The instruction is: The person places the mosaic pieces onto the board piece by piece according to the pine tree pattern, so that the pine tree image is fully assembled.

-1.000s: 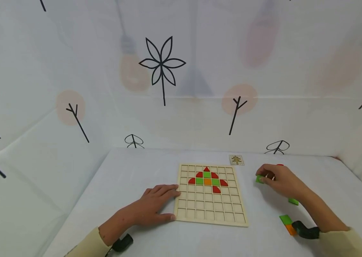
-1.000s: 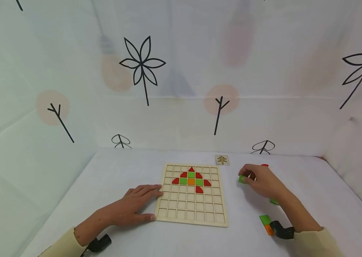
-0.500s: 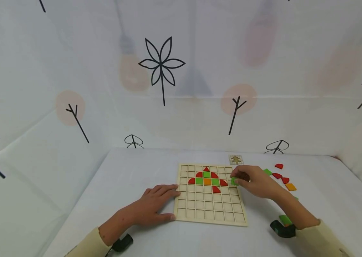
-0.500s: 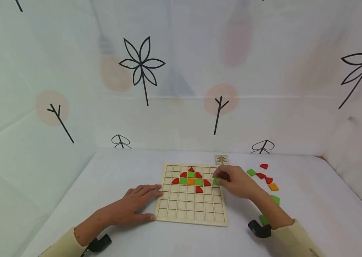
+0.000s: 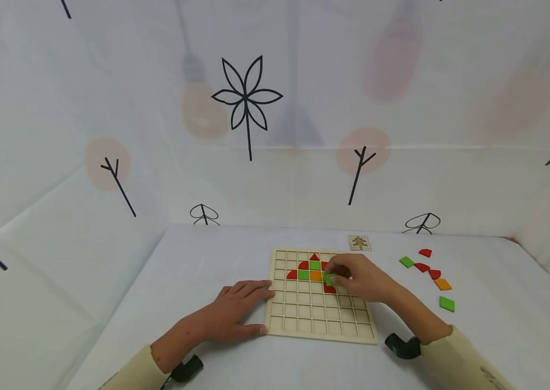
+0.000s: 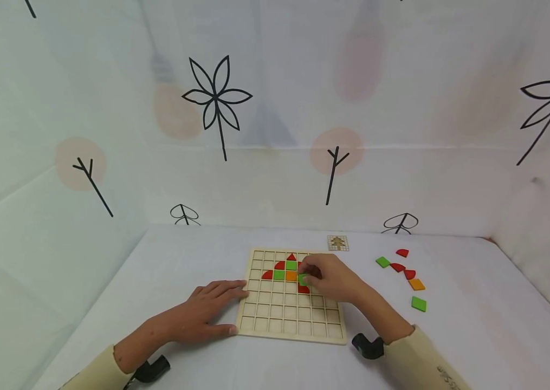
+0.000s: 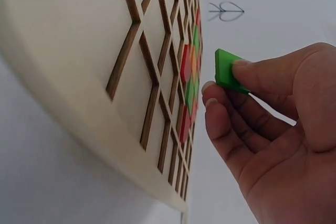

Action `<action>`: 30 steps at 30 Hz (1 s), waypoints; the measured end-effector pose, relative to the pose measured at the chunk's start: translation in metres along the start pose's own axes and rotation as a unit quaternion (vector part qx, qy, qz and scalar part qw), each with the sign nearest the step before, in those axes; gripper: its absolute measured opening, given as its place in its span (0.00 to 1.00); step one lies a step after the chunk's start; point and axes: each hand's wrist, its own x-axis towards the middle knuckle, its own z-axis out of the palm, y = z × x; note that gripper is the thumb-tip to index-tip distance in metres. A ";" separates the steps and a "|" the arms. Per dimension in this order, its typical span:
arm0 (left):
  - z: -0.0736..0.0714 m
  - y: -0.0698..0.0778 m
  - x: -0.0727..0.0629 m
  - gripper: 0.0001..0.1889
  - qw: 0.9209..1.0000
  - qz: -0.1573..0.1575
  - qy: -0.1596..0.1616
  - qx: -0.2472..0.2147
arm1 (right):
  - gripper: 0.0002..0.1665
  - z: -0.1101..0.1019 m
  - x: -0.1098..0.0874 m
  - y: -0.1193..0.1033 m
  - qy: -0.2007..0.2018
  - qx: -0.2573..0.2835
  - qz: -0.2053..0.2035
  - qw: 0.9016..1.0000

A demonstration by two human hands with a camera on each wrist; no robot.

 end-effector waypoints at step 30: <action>-0.001 -0.001 -0.001 0.39 1.000 0.007 0.004 0.001 | 0.05 0.024 0.023 -0.008 -0.012 0.000 0.023 1.000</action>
